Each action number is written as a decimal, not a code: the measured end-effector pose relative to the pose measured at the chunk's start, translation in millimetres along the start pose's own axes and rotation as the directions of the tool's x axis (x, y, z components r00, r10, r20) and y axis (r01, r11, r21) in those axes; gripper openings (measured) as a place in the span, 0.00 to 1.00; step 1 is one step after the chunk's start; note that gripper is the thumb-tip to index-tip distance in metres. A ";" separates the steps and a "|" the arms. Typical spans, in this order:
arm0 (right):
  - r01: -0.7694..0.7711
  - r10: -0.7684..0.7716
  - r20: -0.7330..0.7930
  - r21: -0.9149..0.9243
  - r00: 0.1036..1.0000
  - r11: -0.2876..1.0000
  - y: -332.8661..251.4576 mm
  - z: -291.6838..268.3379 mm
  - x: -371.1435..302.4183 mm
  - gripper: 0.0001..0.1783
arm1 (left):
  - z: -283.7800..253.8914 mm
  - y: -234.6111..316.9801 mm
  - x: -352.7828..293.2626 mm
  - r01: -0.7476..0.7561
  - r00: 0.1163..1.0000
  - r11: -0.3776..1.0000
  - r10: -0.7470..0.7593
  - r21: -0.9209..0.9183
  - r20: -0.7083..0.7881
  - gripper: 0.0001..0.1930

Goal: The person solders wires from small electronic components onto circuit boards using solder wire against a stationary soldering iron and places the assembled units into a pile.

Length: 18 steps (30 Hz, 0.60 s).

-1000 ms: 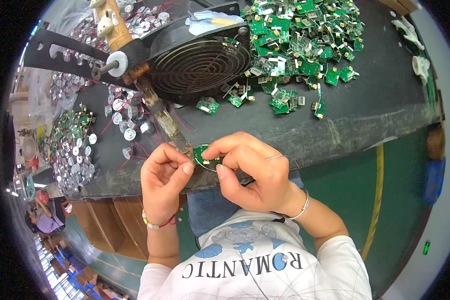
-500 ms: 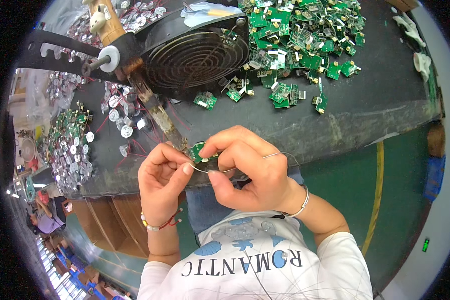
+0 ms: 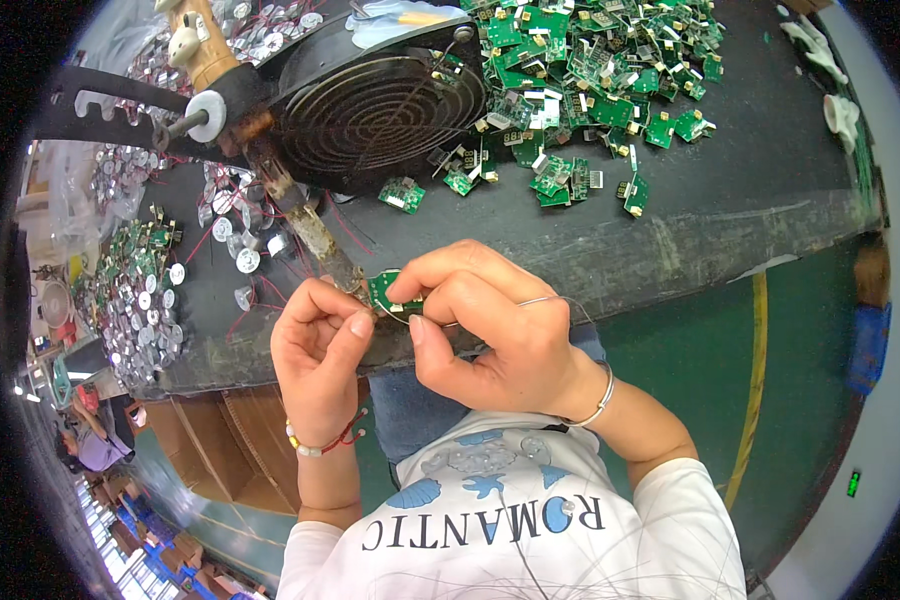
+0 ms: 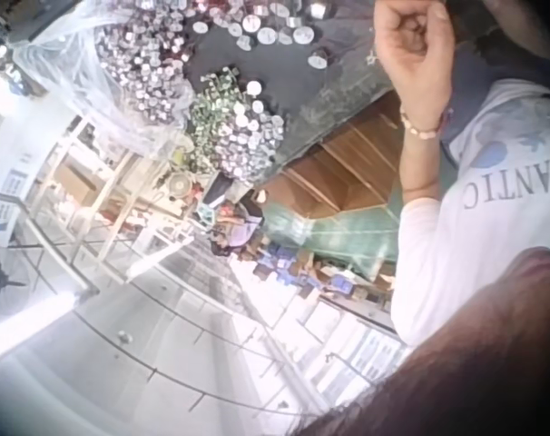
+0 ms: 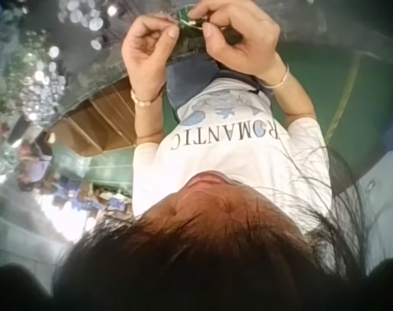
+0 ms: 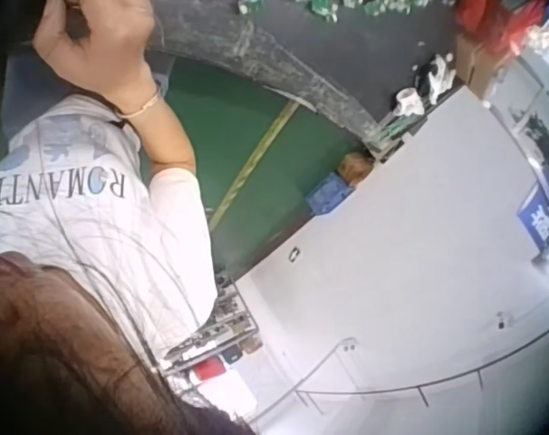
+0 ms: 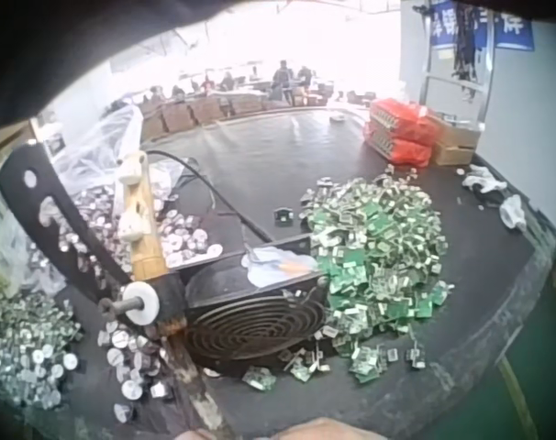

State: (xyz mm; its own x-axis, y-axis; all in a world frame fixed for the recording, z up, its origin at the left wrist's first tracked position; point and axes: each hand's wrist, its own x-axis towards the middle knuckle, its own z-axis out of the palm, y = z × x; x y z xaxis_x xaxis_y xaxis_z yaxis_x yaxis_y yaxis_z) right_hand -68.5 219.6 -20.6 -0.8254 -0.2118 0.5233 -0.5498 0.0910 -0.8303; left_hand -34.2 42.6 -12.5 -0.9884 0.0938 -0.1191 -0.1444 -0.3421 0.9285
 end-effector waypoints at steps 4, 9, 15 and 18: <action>0.021 -0.021 -0.025 0.001 0.999 1.000 -0.8 1.8 3.0 0.07 | 2.4 2.2 0.7 -0.039 0.999 0.999 0.040 0.015 -0.030 0.06; 0.033 -0.033 -0.032 0.004 0.999 0.999 -1.1 2.2 2.0 0.08 | 3.5 2.9 -0.3 -0.048 0.999 0.998 0.049 0.028 -0.024 0.06; -0.004 0.004 -0.024 0.018 1.000 1.000 0.2 2.7 -4.3 0.08 | 1.7 -3.2 -4.9 -0.020 0.999 0.999 0.021 0.041 -0.026 0.06; -0.007 0.007 -0.026 0.015 1.000 1.000 1.1 3.1 -7.0 0.08 | -0.8 -5.8 -4.8 -0.033 0.999 0.999 0.033 0.040 -0.020 0.06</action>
State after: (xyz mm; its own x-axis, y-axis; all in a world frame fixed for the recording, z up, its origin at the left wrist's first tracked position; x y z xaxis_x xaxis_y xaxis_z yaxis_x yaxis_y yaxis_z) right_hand -62.9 218.1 -25.8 -0.8325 -0.1858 0.5219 -0.5419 0.0776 -0.8368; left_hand -28.6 43.4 -17.6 -0.9934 0.0637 -0.0949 -0.1101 -0.3077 0.9451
